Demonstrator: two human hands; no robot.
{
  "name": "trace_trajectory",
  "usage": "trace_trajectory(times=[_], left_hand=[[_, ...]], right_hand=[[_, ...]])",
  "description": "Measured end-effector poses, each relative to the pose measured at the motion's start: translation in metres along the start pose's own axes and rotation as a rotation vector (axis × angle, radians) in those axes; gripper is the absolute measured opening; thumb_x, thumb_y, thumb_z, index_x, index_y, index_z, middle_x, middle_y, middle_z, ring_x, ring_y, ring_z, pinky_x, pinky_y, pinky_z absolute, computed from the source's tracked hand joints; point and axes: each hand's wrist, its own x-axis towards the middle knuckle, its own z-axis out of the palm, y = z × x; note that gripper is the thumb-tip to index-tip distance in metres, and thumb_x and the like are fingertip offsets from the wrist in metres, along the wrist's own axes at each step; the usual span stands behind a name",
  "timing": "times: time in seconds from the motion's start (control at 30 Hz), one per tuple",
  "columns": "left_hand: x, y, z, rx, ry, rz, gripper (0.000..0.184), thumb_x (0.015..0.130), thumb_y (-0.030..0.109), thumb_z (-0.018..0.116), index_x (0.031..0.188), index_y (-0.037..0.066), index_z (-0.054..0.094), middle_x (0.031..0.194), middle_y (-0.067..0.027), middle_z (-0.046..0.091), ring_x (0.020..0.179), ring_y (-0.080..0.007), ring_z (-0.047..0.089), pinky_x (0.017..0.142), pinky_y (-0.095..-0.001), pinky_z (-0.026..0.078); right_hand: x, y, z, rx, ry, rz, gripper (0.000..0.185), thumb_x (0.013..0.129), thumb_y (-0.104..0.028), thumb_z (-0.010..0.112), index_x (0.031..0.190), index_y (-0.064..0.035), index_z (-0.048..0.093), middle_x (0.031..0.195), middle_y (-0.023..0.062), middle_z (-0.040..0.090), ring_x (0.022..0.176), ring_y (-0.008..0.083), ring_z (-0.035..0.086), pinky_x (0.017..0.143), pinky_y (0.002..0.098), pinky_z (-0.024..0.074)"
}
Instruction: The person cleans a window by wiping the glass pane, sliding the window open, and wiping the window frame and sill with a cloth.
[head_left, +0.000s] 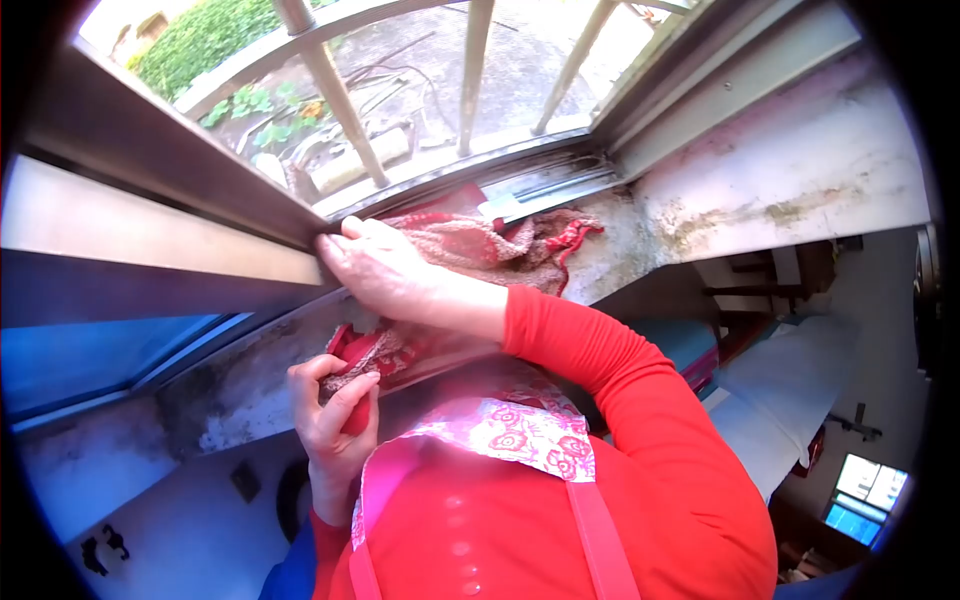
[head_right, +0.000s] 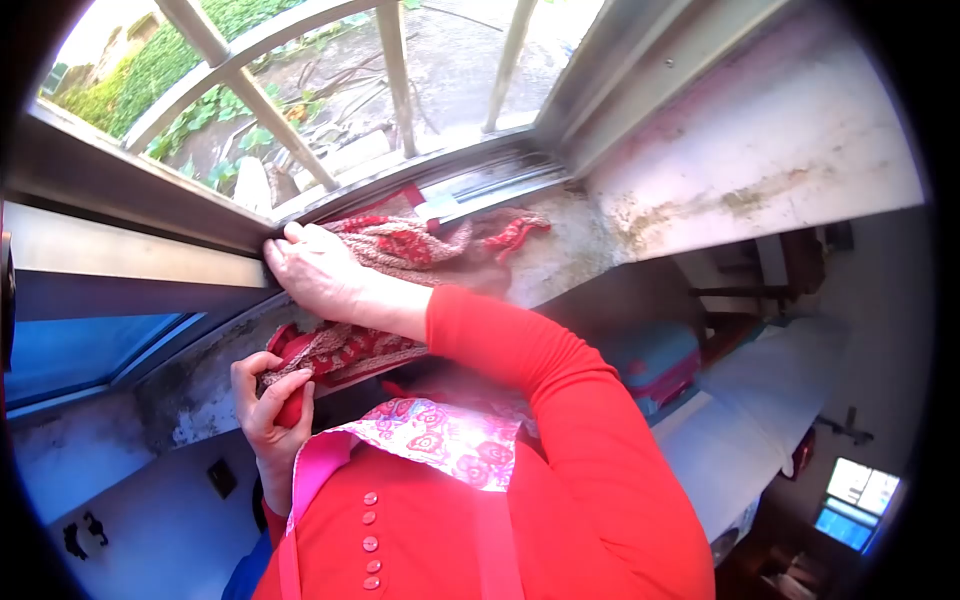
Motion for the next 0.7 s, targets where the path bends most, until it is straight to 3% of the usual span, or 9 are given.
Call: trace_trajectory(times=[0.2, 0.33, 0.6, 0.7], left_hand=[[0.016, 0.001, 0.008, -0.039, -0.036, 0.087, 0.034, 0.064, -0.007, 0.078, 0.093, 0.008, 0.072, 0.1, -0.0107, 0.055, 0.092, -0.0261, 0.055, 0.078, -0.0351, 0.047], [0.032, 0.005, 0.019, -0.083, -0.078, 0.153, 0.033, 0.064, -0.007, 0.077, 0.093, 0.008, 0.071, 0.099, -0.0107, 0.055, 0.091, -0.0265, 0.054, 0.077, -0.0358, 0.046], [0.07, 0.022, 0.046, -0.189, -0.189, 0.306, 0.035, 0.062, -0.004, 0.072, 0.095, 0.007, 0.072, 0.101, -0.0124, 0.057, 0.092, -0.0322, 0.057, 0.077, -0.0406, 0.049], [0.079, 0.026, 0.057, -0.236, -0.237, 0.33, 0.034, 0.063, -0.003, 0.072, 0.096, 0.007, 0.071, 0.101, -0.0126, 0.058, 0.092, -0.0329, 0.057, 0.076, -0.0407, 0.05]], right_hand=[[-0.026, 0.021, -0.032, -0.052, 0.022, 0.067, 0.035, 0.077, -0.003, 0.056, 0.112, -0.0015, 0.058, 0.085, 0.0106, 0.06, 0.087, 0.0268, 0.058, 0.076, 0.0363, 0.0497], [-0.051, 0.047, -0.064, -0.166, 0.05, 0.105, 0.046, 0.074, -0.002, 0.06, 0.12, 0.0033, 0.061, 0.091, 0.0128, 0.063, 0.087, 0.0276, 0.059, 0.078, 0.0363, 0.0514], [-0.092, 0.099, -0.115, -0.369, 0.155, 0.143, 0.029, 0.082, -0.01, 0.059, 0.11, -0.0029, 0.065, 0.079, 0.0115, 0.061, 0.079, 0.0292, 0.06, 0.076, 0.0395, 0.0498], [-0.102, 0.104, -0.139, -0.523, 0.094, 0.254, 0.026, 0.079, -0.013, 0.06, 0.103, -0.0063, 0.069, 0.086, 0.0053, 0.066, 0.08, 0.0236, 0.058, 0.08, 0.0358, 0.0408]])
